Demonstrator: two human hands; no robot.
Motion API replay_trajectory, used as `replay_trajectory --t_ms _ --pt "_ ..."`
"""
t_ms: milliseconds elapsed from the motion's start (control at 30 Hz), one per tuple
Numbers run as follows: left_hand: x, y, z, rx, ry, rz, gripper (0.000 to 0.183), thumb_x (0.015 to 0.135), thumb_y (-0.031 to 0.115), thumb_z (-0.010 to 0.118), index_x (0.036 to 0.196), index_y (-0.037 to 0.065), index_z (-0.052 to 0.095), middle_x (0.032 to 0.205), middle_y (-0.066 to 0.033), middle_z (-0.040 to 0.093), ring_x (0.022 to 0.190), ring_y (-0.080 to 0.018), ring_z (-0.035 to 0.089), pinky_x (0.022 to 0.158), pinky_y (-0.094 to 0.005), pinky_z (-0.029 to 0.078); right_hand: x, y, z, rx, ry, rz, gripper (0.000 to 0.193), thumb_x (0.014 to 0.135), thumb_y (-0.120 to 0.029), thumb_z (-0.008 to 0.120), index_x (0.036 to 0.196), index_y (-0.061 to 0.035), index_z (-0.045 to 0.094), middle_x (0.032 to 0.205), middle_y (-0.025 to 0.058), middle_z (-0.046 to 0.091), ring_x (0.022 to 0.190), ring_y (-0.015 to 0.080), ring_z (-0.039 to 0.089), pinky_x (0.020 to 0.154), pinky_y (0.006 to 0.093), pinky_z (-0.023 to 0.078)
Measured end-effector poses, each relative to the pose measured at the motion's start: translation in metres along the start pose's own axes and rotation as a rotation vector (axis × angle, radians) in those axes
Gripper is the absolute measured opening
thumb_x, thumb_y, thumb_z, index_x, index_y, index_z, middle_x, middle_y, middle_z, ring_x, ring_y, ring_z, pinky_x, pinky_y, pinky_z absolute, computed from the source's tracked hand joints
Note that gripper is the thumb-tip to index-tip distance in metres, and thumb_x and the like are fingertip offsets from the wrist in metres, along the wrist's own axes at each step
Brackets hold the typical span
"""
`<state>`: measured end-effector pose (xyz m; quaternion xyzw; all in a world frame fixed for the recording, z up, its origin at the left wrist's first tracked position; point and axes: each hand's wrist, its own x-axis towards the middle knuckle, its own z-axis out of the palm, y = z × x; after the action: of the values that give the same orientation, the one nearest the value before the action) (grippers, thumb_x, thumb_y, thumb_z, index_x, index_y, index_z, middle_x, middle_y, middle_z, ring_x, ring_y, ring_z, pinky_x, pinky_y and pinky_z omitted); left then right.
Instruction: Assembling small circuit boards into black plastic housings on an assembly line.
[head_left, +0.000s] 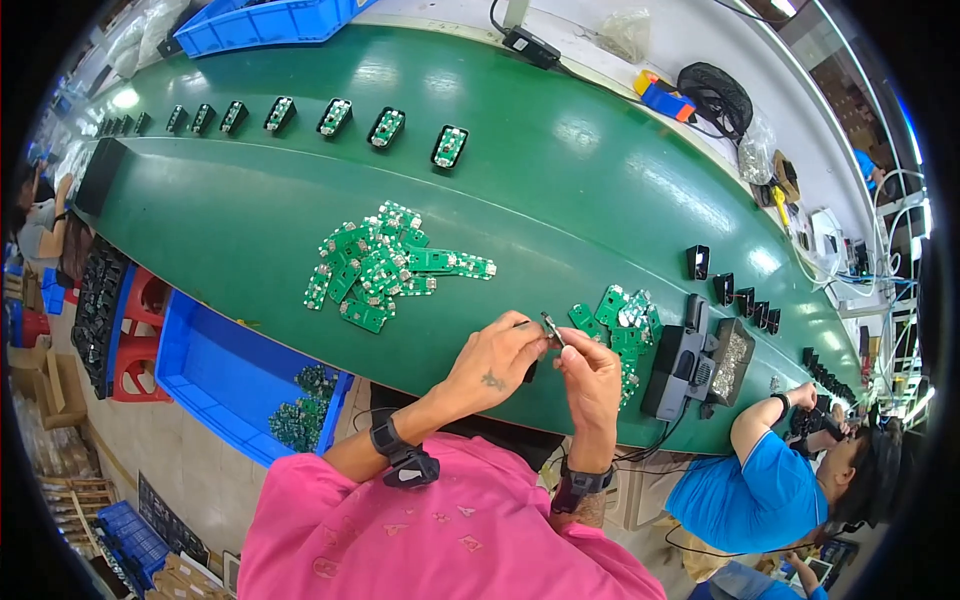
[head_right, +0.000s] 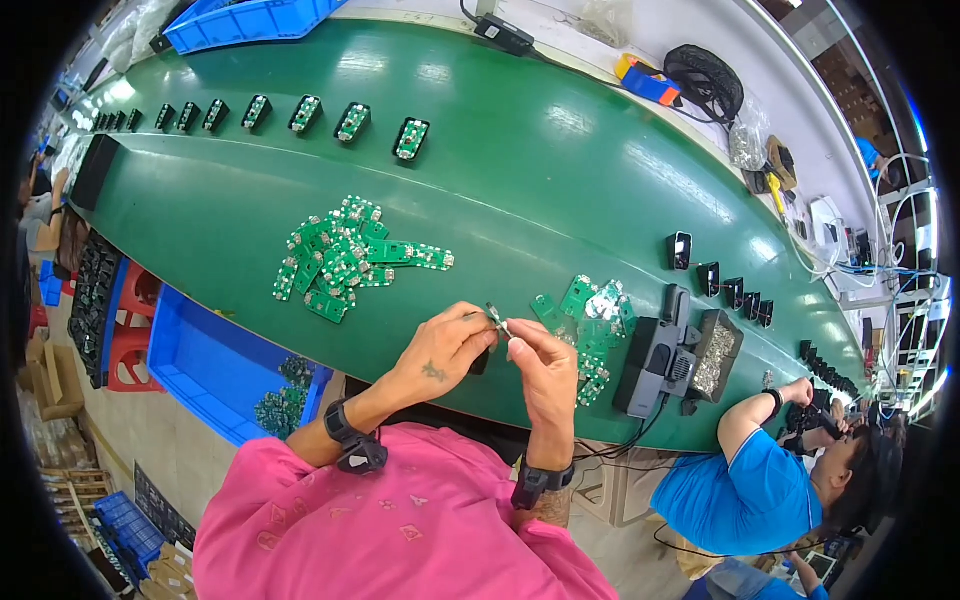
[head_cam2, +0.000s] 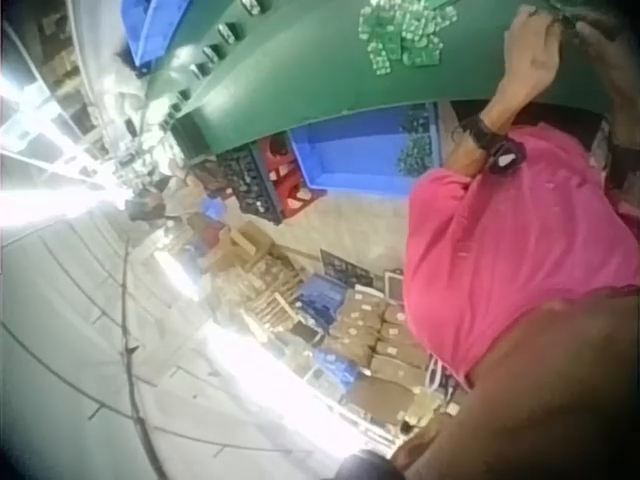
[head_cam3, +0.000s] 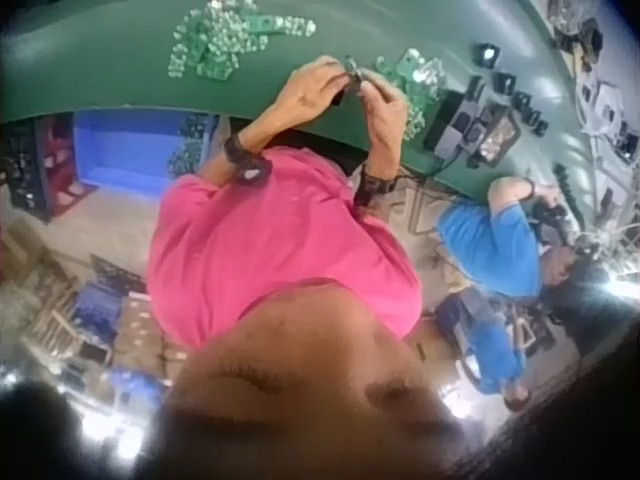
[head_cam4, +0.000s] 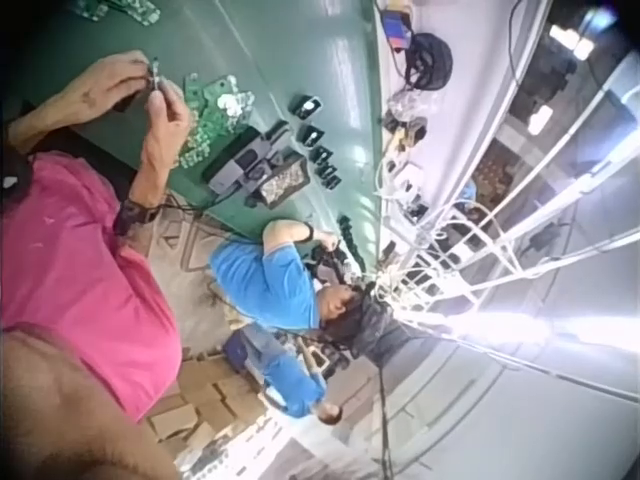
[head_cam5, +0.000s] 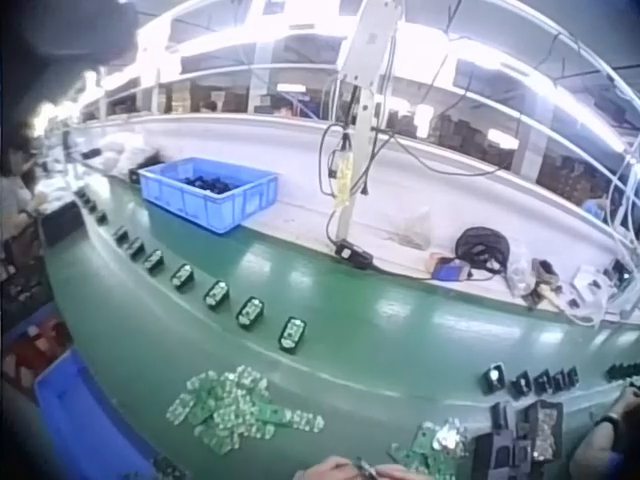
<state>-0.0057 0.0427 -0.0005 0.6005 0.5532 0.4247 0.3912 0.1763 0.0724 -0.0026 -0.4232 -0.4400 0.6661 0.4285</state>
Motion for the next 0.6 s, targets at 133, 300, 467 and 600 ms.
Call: replay_trajectory --t_ms 133,300,467,600 --pt "0.001 -0.004 -0.003 -0.075 -0.004 -0.018 0.016 0.095 0.015 0.055 0.097 0.001 0.063 0.097 -0.0152 0.062 0.089 -0.0331 0.063 0.078 -0.0404 0.051 -0.003 -0.002 0.0 -0.119 -0.045 -0.032 0.028 0.086 0.003 0.069 0.113 0.0052 0.07 0.116 0.0119 0.065 0.1 0.0148 0.061 0.082 0.0262 0.051" --pt "0.002 -0.009 -0.009 -0.207 -0.106 -0.152 0.018 0.09 0.01 0.061 0.105 0.001 0.061 0.096 -0.0116 0.061 0.089 -0.0252 0.062 0.079 -0.0359 0.049 -0.011 -0.009 0.011 -0.234 -0.068 -0.114 0.028 0.083 0.007 0.071 0.111 0.0042 0.071 0.116 0.0114 0.063 0.102 0.0154 0.061 0.085 0.025 0.051" --pt "-0.006 -0.019 -0.012 -0.345 -0.13 -0.009 0.075 0.078 0.003 0.072 0.141 0.007 0.03 0.122 -0.0137 0.052 0.105 -0.0185 0.059 0.083 -0.0294 0.051 -0.011 -0.004 0.013 -0.384 -0.105 -0.154 0.041 0.08 0.006 0.074 0.12 0.0022 0.066 0.117 0.0115 0.062 0.102 0.0149 0.061 0.083 0.0258 0.051" --pt "-0.008 -0.022 -0.022 -0.696 -0.266 -0.275 0.075 0.082 0.0 0.073 0.144 0.007 0.031 0.13 -0.0125 0.049 0.109 -0.0144 0.058 0.085 -0.0285 0.053 -0.013 -0.005 0.014 -0.466 -0.082 -0.151 0.055 0.076 0.005 0.077 0.128 0.0003 0.061 0.116 0.0103 0.062 0.096 0.0136 0.061 0.081 0.0265 0.051"
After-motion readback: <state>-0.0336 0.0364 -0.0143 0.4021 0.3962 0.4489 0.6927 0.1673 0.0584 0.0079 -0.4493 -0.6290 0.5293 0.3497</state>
